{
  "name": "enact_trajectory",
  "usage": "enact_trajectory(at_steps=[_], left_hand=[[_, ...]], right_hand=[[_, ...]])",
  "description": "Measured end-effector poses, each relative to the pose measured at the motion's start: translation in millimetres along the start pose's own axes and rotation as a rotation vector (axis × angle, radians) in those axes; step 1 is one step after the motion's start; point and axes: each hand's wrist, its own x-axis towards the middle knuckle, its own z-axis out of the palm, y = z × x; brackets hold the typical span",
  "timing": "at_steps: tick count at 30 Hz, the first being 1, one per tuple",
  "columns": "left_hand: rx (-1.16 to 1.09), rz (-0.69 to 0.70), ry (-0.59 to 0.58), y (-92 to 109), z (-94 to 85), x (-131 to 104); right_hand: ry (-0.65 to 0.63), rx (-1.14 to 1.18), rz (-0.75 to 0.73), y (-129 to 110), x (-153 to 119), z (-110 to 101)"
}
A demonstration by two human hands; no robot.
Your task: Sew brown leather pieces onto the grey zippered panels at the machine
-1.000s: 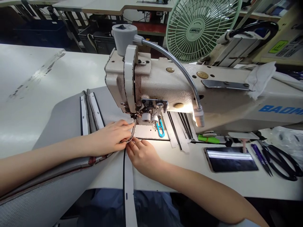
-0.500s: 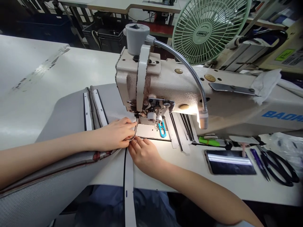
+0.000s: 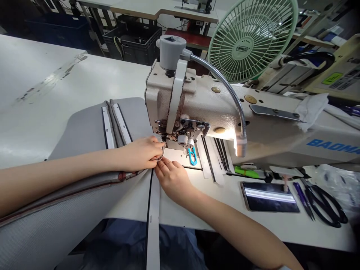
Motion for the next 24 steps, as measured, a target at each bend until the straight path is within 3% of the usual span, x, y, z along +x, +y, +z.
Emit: enact_trajectory(at_steps=[9,16,22,24], left_hand=[[-0.022,-0.017,-0.072,7,-2.2,-5],[0.046,-0.010,-0.007,1,-0.9,5],[0.187,-0.133,0.016,2,-11.2,1],[0.220,-0.126,-0.070,5,-18.6,-4]], right_hand=[[0.021,-0.012,-0.002,-12,-1,-9],[-0.030,0.006,0.023,1,5,-3],[-0.181,0.249,0.120,-3,12,-25],[-0.219,0.365,0.116,-10,18,-29]])
